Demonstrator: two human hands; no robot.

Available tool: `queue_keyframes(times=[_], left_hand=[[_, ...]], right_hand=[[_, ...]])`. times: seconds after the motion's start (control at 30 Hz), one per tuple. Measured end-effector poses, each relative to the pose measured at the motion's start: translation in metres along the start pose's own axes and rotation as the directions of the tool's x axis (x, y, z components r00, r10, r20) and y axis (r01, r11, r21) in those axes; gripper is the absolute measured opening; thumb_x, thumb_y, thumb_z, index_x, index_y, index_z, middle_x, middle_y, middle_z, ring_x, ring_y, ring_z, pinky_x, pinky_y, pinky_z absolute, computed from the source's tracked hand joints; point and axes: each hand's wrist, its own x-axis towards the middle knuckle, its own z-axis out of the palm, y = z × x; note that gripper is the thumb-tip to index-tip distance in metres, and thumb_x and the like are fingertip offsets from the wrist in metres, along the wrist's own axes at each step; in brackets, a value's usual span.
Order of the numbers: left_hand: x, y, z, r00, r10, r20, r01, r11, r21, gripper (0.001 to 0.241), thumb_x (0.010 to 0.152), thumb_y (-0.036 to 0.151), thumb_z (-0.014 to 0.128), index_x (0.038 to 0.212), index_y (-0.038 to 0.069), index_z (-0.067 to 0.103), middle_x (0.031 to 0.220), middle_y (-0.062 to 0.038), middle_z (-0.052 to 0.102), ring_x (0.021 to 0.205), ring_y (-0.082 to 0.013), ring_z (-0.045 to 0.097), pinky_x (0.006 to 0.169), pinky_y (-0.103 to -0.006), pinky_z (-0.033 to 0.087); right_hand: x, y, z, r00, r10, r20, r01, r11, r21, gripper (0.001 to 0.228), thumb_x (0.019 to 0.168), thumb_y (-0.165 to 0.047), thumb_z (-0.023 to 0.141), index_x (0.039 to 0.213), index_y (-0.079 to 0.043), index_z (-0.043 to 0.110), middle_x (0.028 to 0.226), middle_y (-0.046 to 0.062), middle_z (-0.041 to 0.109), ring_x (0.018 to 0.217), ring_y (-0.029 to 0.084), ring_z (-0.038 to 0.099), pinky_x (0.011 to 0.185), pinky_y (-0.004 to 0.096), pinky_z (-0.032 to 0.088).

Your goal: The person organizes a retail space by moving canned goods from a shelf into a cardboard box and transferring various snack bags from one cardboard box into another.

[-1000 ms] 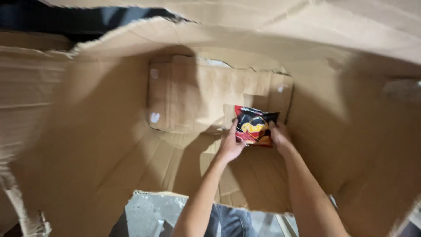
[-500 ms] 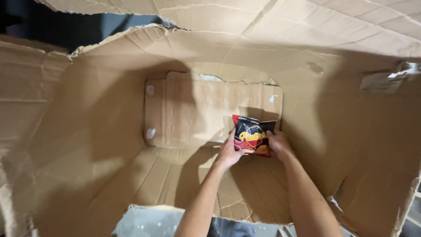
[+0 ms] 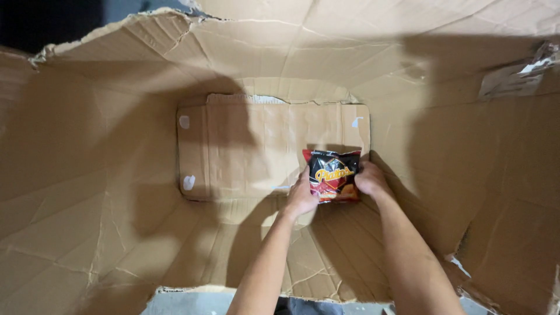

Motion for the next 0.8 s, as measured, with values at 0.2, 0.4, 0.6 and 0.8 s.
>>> queue_keyframes(times=[0.2, 0.4, 0.6, 0.8], left_hand=[[0.024, -0.042, 0.028, 1.0, 0.027, 0.006, -0.027, 1.0, 0.014, 0.109, 0.08, 0.001, 0.072, 0.163, 0.013, 0.002, 0.163, -0.019, 0.029, 0.148, -0.0327, 0.037, 0.124, -0.038, 0.031], [-0.012, 0.0, 0.005, 0.999, -0.043, 0.022, 0.039, 0.987, 0.154, 0.104, 0.077, -0.015, 0.06, 0.164, 0.023, 0.018, 0.172, -0.009, 0.008, 0.152, -0.0323, 0.028, 0.123, -0.036, 0.03], [-0.039, 0.015, -0.006, 0.996, -0.077, 0.043, 0.068, 0.98, 0.185, 0.088, 0.087, -0.005, 0.059, 0.162, 0.024, 0.024, 0.172, -0.006, 0.009, 0.153, -0.0314, 0.026, 0.125, -0.0402, 0.026], [-0.071, 0.02, -0.035, 0.997, -0.049, -0.054, 0.055, 0.992, 0.114, 0.083, 0.092, 0.003, 0.064, 0.162, 0.019, 0.022, 0.169, -0.012, 0.016, 0.154, -0.0303, 0.022, 0.126, -0.0401, 0.021]], right_hand=[[0.001, 0.015, 0.018, 1.0, -0.016, -0.013, 0.015, 1.0, -0.017, 0.06, 0.08, 0.002, 0.065, 0.139, -0.008, 0.055, 0.134, 0.023, 0.062, 0.126, 0.037, 0.058, 0.104, 0.041, 0.047], [-0.022, -0.013, 0.019, 0.961, -0.204, 0.185, 0.225, 0.969, -0.098, 0.041, 0.074, 0.0, 0.074, 0.114, -0.006, 0.072, 0.115, 0.015, 0.076, 0.11, 0.029, 0.072, 0.096, 0.037, 0.056], [-0.035, -0.021, 0.014, 0.939, -0.252, 0.234, 0.296, 0.938, -0.178, 0.043, 0.083, -0.005, 0.066, 0.125, -0.014, 0.07, 0.114, 0.015, 0.074, 0.104, 0.031, 0.072, 0.093, 0.041, 0.056], [-0.099, -0.077, -0.025, 0.94, -0.278, 0.197, 0.289, 0.957, -0.027, 0.041, 0.082, -0.001, 0.058, 0.116, -0.012, 0.076, 0.114, 0.013, 0.078, 0.107, 0.027, 0.074, 0.098, 0.036, 0.054]])
